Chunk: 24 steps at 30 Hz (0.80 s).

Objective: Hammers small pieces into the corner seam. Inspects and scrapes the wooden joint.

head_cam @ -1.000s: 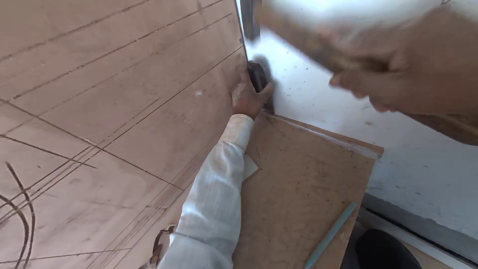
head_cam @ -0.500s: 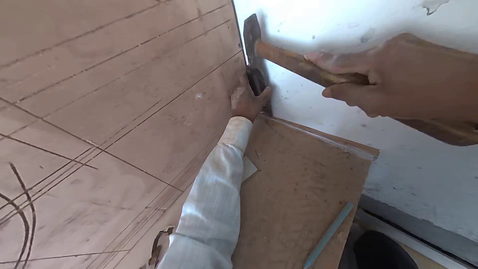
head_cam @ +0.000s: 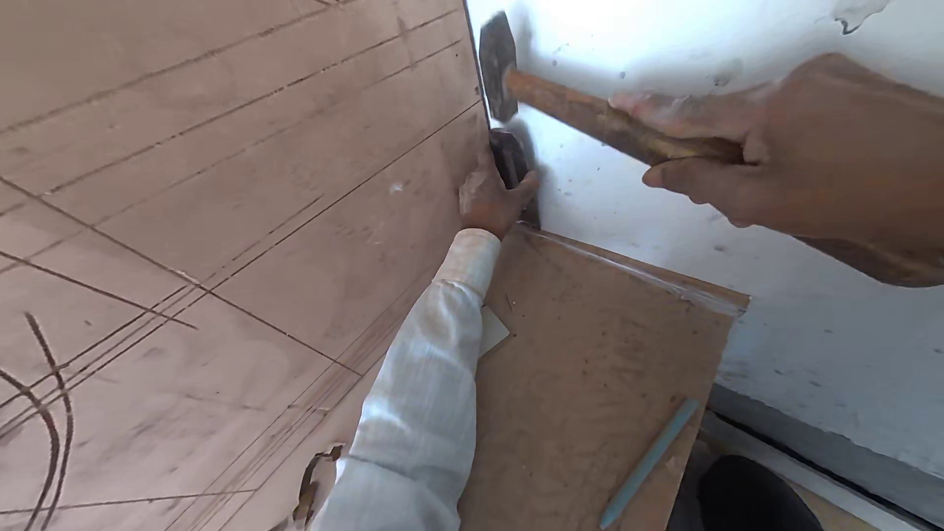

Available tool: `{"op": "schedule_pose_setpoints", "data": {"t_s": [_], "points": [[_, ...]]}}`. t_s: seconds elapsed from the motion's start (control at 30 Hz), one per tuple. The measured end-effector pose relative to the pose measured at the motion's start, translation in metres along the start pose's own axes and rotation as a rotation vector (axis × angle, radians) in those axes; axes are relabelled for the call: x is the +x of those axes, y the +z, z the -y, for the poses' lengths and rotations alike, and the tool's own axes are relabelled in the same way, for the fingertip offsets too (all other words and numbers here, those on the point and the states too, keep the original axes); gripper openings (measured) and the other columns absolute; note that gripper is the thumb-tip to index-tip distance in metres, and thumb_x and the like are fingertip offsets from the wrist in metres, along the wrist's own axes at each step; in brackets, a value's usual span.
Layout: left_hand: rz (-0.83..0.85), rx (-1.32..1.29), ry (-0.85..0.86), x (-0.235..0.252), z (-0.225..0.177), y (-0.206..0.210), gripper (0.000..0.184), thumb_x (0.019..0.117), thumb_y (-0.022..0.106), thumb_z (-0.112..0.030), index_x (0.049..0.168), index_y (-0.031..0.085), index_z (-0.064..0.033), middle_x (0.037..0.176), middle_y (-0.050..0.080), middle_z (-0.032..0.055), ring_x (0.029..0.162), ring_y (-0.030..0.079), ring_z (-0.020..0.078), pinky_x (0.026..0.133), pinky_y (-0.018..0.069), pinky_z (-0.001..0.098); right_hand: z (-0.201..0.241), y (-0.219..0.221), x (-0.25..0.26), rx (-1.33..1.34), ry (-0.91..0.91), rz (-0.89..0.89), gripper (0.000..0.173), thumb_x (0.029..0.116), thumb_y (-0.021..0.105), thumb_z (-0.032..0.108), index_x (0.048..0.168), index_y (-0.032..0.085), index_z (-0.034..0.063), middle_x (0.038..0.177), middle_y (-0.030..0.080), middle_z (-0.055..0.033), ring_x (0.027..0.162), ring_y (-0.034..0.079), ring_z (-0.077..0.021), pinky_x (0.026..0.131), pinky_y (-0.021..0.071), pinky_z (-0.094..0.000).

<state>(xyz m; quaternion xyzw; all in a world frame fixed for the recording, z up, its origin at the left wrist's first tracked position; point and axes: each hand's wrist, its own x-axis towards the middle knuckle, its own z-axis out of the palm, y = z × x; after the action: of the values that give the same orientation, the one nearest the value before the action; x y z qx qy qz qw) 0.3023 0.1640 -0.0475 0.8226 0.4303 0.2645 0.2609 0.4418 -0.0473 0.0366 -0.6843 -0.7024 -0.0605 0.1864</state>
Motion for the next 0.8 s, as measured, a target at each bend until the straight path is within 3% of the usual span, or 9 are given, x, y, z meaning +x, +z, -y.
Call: {"op": "schedule_pose_setpoints", "data": {"t_s": [0.1,0.17,0.23,0.3,0.47,0.53,0.63,0.7,0.8], "points": [[0.000,0.008,0.002,-0.001,-0.001,0.000,0.086,0.0968,0.071,-0.040,0.160,0.026,-0.0031,0.133,0.063,0.0263,0.125,0.061,0.0396,0.107,0.0451,0.0569,-0.004,0.002,0.000,0.081,-0.008,-0.174,0.048,0.1056,0.046,0.037,0.150,0.052,0.0202,0.089,0.065,-0.0082,0.060,0.057,-0.0149,0.053,0.0489,-0.0385],[-0.007,0.011,0.004,-0.002,0.001,0.000,0.085,0.0962,0.072,-0.040,0.159,0.028,-0.0021,0.130,0.064,0.0257,0.123,0.063,0.0391,0.106,0.0458,0.0568,-0.006,0.006,0.002,0.080,-0.003,-0.193,0.043,0.1048,0.046,0.039,0.139,0.060,0.0153,0.083,0.061,-0.0055,0.058,0.054,-0.0138,0.050,0.0469,-0.0380],[-0.008,0.000,0.011,-0.001,0.002,0.001,0.089,0.0962,0.072,-0.040,0.162,0.022,-0.0045,0.129,0.065,0.0250,0.121,0.064,0.0387,0.106,0.0465,0.0567,-0.005,0.007,0.002,-0.005,-0.025,-0.068,0.036,0.1025,0.054,0.028,0.134,0.063,0.0137,0.070,0.059,-0.0082,0.055,0.054,-0.0211,0.049,0.0419,-0.0438],[-0.007,-0.011,0.021,-0.001,0.001,0.001,0.095,0.0962,0.072,-0.038,0.165,0.014,-0.0082,0.130,0.065,0.0251,0.120,0.064,0.0396,0.106,0.0459,0.0570,-0.003,0.000,0.001,-0.076,0.006,0.074,0.052,0.1040,0.054,0.024,0.155,0.047,0.0218,0.079,0.064,-0.0126,0.064,0.058,-0.0264,0.056,0.0443,-0.0481],[0.008,0.000,0.001,-0.001,0.002,0.001,0.086,0.0967,0.072,-0.039,0.160,0.026,-0.0046,0.128,0.064,0.0273,0.121,0.063,0.0422,0.105,0.0458,0.0598,0.002,0.009,-0.036,0.037,0.060,-0.072,0.054,0.1037,0.052,0.028,0.157,0.044,0.0218,0.072,0.065,-0.0071,0.053,0.057,-0.0185,0.048,0.0471,-0.0412],[-0.013,-0.038,-0.004,0.001,0.005,0.002,0.082,0.0949,0.073,-0.039,0.157,0.033,-0.0053,0.128,0.065,0.0264,0.121,0.063,0.0416,0.104,0.0462,0.0603,0.001,0.020,-0.070,0.137,0.081,-0.183,0.058,0.1012,0.050,0.032,0.158,0.043,0.0222,0.069,0.064,-0.0022,0.047,0.056,-0.0125,0.042,0.0486,-0.0355],[-0.081,-0.149,0.025,0.002,0.008,-0.003,0.081,0.0926,0.076,-0.038,0.155,0.037,-0.0052,0.131,0.065,0.0236,0.121,0.064,0.0371,0.105,0.0470,0.0577,-0.002,0.043,-0.141,0.309,0.165,-0.231,0.060,0.1013,0.052,0.034,0.160,0.039,0.0260,0.077,0.067,-0.0004,0.051,0.058,-0.0094,0.045,0.0527,-0.0329],[-0.150,-0.194,0.085,-0.007,-0.005,-0.024,0.073,0.0934,0.076,-0.032,0.150,0.043,-0.0005,0.128,0.066,0.0226,0.117,0.066,0.0336,0.103,0.0498,0.0542,-0.004,0.061,-0.194,0.389,0.207,-0.257,0.059,0.1020,0.056,0.035,0.158,0.042,0.0212,0.081,0.070,-0.0052,0.055,0.061,-0.0097,0.048,0.0543,-0.0316],[-0.112,-0.065,0.166,-0.030,-0.024,-0.069,0.063,0.0947,0.073,-0.032,0.144,0.046,-0.0022,0.117,0.069,0.0165,0.105,0.069,0.0266,0.094,0.0543,0.0516,0.002,0.075,-0.260,0.535,0.280,-0.176,0.060,0.1037,0.061,0.025,0.155,0.041,-0.0002,0.094,0.070,-0.0268,0.069,0.068,-0.0243,0.062,0.0586,-0.0423]]}}
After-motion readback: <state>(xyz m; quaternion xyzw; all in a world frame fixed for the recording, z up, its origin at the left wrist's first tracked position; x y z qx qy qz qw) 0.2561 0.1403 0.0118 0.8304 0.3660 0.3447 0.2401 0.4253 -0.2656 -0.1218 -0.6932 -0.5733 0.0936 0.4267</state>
